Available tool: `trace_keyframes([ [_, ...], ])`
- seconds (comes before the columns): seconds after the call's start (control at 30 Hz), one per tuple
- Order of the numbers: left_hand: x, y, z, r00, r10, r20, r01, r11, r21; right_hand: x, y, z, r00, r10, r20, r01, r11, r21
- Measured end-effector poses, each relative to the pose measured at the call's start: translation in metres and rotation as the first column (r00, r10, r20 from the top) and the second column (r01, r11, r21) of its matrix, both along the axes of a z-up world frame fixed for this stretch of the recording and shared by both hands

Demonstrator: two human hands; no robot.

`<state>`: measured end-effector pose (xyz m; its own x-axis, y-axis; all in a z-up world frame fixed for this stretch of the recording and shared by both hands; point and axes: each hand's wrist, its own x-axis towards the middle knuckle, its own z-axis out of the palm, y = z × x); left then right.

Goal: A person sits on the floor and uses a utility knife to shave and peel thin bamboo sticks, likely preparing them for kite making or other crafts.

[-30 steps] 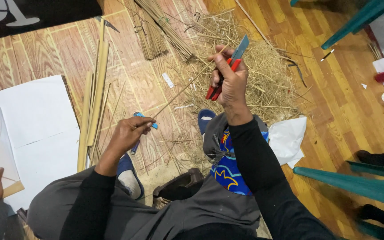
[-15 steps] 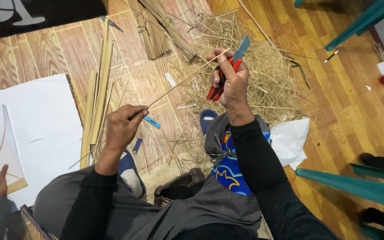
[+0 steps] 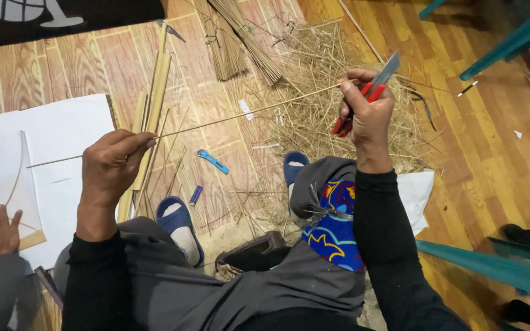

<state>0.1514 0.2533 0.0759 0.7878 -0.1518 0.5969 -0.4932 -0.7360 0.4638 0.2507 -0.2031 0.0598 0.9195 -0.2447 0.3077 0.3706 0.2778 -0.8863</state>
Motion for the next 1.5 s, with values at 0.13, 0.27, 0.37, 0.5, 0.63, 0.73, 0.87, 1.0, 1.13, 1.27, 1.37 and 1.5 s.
trace_keyframes([
  [0.13,-0.021,-0.001,0.031,0.995,0.095,-0.031,-0.089,0.984,0.155,-0.029,-0.008,0.025,0.996,0.050,-0.080,-0.079,0.904,-0.421],
  [0.27,-0.037,0.005,0.051,0.996,0.087,0.034,-0.092,0.973,0.212,-0.046,-0.029,0.032,0.944,0.199,0.263,0.103,0.581,-0.807],
  [0.37,-0.051,0.021,0.062,0.991,0.108,0.073,-0.125,0.945,0.301,-0.051,-0.052,0.027,0.937,0.182,0.299,0.161,0.536,-0.829],
  [0.5,-0.068,0.027,0.078,0.987,0.128,0.098,-0.152,0.941,0.301,-0.063,-0.066,0.040,0.900,0.148,0.411,0.301,0.472,-0.829],
  [0.63,-0.073,0.008,0.081,0.987,0.064,0.148,-0.116,0.918,0.380,-0.081,-0.050,0.059,0.837,0.241,0.491,0.382,0.383,-0.841],
  [0.73,-0.074,-0.007,0.082,0.980,0.046,0.192,-0.123,0.903,0.411,-0.086,-0.040,0.053,0.860,0.305,0.409,0.252,0.442,-0.861],
  [0.87,-0.076,-0.016,0.084,0.983,0.055,0.176,-0.124,0.905,0.406,-0.098,-0.045,0.044,0.914,0.279,0.294,0.137,0.469,-0.873],
  [1.0,-0.076,-0.008,0.083,0.988,0.040,0.152,-0.100,0.905,0.414,-0.105,-0.058,0.034,0.882,0.330,0.337,0.187,0.411,-0.892],
  [1.13,-0.075,-0.003,0.083,0.996,-0.006,0.087,-0.026,0.933,0.360,-0.116,-0.072,0.030,0.908,0.253,0.333,0.200,0.436,-0.877],
  [1.27,-0.080,0.027,0.091,0.995,0.023,0.101,-0.056,0.939,0.340,-0.110,-0.095,0.023,0.918,0.186,0.349,0.228,0.472,-0.852],
  [1.37,-0.088,0.058,0.097,0.978,0.072,0.196,-0.146,0.906,0.397,-0.101,-0.121,0.011,0.927,0.108,0.358,0.274,0.455,-0.847],
  [1.5,-0.108,0.081,0.107,0.951,0.196,0.238,-0.278,0.880,0.385,-0.098,-0.141,0.006,0.932,0.073,0.355,0.300,0.396,-0.868],
])
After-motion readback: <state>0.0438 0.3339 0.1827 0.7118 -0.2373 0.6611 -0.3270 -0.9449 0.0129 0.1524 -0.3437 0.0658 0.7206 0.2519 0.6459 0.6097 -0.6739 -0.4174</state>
